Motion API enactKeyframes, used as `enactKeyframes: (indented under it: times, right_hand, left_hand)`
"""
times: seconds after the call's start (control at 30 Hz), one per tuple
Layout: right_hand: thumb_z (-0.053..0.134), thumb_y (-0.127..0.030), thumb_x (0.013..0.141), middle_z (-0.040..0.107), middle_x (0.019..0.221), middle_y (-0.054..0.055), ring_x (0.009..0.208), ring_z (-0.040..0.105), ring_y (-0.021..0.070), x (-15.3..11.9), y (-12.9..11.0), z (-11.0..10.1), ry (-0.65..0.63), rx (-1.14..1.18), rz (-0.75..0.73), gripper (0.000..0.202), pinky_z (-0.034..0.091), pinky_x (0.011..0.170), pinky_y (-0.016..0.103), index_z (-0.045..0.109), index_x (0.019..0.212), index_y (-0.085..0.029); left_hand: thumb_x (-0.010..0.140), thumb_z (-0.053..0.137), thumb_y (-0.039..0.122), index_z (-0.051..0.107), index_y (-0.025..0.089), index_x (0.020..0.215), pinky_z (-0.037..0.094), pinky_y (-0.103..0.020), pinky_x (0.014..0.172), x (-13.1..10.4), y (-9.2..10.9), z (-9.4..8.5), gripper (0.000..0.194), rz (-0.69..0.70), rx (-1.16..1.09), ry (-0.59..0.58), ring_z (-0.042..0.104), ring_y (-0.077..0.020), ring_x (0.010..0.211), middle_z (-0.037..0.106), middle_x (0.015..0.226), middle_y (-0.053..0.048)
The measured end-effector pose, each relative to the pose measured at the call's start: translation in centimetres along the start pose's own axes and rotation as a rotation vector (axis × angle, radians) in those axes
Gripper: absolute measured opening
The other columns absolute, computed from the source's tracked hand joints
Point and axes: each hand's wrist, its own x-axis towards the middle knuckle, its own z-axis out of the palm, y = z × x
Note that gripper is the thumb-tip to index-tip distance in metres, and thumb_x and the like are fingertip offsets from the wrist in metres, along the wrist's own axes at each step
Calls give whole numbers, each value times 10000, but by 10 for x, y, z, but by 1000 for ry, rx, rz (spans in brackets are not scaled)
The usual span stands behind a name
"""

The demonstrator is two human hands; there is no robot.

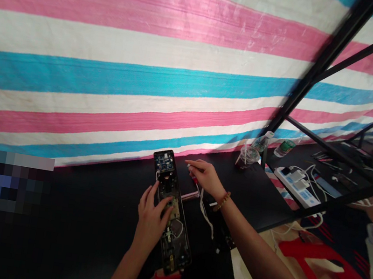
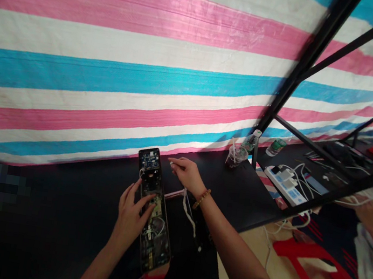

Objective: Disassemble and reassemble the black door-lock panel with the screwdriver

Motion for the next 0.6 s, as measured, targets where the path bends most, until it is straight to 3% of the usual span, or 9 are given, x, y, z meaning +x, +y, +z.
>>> enactKeyframes:
  times: [0.1,0.2,0.27,0.43,0.6]
  right_hand:
    - [559,-300,913,681,854,27,625,610,114,3,-27,4,-4,-104,-75,275,491,604,238,772,1054,-197]
    - [588,-171,896,700,850,38,715,617,137,11,-35,16,-16,-345,-146,188,491,715,258,768,948,-185]
    - [590,-113,886,698,867,50,791,625,152,18,-32,27,-104,-494,-158,180,478,776,259,759,912,-170]
    - [565,-170,940,675,953,72,878,637,172,27,-15,46,-259,-732,-111,180,462,839,262,745,937,-170]
    - [527,-214,977,638,1024,84,820,635,164,24,-9,51,-269,-897,-90,201,481,800,267,716,937,-162]
  left_hand:
    - [926,588,294,674,243,1248,339,-616,1141,-7,10,5,337,-140,-105,43,272,-386,1478,180,1662,-114]
    - [926,584,374,464,191,1456,320,-578,1169,-20,20,15,573,-359,-241,106,257,-364,1504,124,1669,-176]
    - [926,576,418,340,159,1521,331,-538,1175,-31,25,23,690,-472,-344,99,297,-346,1496,218,1639,-214]
    - [974,483,444,138,168,1591,517,-427,1007,-50,27,35,759,-673,-569,-63,632,-287,1236,571,1416,-209]
    - [986,457,469,160,169,1594,502,-397,1030,-52,26,33,740,-659,-591,-66,618,-265,1261,573,1430,-189]
